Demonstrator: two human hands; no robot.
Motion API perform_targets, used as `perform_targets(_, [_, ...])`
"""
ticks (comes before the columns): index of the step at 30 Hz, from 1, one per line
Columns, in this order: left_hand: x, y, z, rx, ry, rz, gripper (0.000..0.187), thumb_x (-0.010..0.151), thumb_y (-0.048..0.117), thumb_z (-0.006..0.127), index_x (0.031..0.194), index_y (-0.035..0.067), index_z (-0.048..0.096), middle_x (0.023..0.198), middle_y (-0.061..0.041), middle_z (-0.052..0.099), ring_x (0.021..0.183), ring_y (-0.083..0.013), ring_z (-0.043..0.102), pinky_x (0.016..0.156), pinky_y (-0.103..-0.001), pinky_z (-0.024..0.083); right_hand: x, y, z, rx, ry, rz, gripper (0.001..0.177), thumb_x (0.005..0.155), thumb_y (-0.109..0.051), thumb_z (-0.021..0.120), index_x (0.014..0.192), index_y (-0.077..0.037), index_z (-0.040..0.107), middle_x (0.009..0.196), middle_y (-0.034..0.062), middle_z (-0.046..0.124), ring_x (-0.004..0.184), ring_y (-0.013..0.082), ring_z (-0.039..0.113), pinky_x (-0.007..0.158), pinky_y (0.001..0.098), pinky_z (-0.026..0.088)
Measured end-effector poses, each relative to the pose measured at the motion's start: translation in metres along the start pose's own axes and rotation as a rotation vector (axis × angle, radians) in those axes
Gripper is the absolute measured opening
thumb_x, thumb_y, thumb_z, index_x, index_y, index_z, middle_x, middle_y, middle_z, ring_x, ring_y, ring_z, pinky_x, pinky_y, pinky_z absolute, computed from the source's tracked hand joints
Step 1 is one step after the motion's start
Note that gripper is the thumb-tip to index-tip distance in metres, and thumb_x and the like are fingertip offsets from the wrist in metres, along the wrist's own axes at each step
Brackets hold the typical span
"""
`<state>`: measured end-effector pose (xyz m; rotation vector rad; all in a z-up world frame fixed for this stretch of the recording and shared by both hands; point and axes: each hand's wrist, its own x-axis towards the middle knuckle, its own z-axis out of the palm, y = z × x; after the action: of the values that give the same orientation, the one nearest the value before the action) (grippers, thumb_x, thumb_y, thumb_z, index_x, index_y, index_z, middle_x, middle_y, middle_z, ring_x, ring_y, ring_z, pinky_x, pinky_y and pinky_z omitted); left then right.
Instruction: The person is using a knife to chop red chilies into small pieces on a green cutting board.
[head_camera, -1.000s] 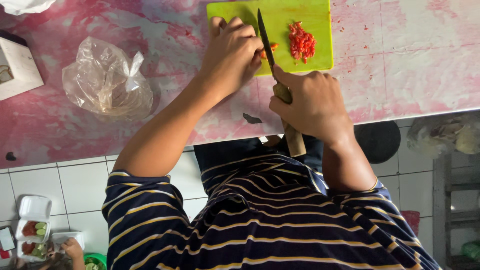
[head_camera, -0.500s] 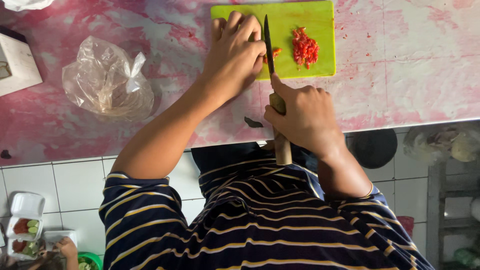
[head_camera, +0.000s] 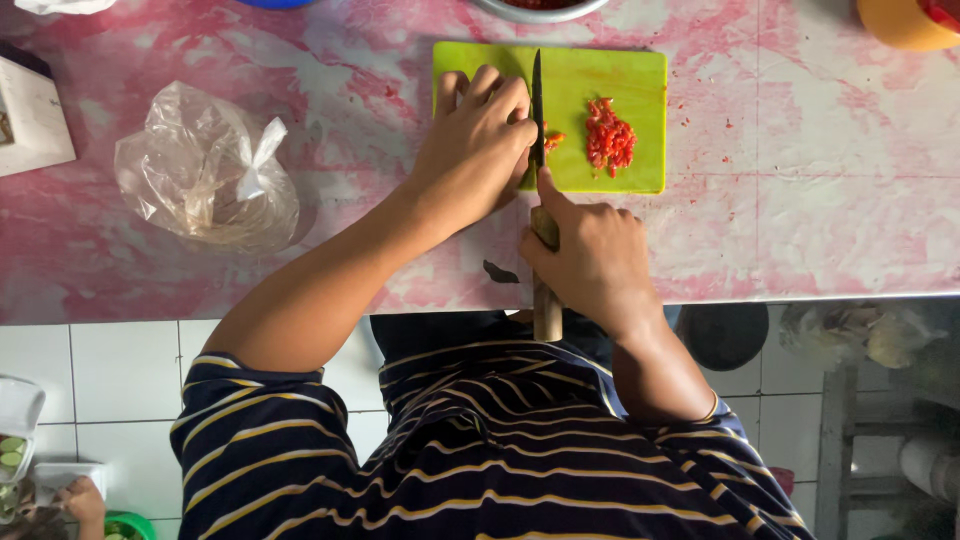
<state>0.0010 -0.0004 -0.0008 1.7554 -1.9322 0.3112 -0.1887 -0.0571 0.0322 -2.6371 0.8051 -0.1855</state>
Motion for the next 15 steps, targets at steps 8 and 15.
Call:
perform_targets(8, [0.000,0.000,0.000,0.004,-0.012,0.002,0.007,0.084,0.012,0.076,0.086,0.006,0.073,0.102,-0.006,0.054,0.108,-0.0262,0.048,0.096,-0.046,0.032,-0.009,0.005,-0.008,0.094,0.005,-0.037,0.063,0.079,-0.034,0.077,0.135,-0.009,0.066,0.072,0.0169,0.071,0.067,0.0397,0.069,0.066,0.0511,0.054])
perform_targets(15, [0.001,-0.001,-0.002,0.047,-0.034,0.016,0.002,0.082,0.008,0.074,0.083,0.009,0.073,0.103,-0.004,0.055,0.109,-0.0247,0.050,0.098,-0.044,0.033,0.006,0.010,-0.006,0.072,0.049,-0.027,0.063,0.078,-0.034,0.079,0.134,-0.008,0.067,0.072,0.0178,0.070,0.066,0.0401,0.068,0.064,0.0518,0.053])
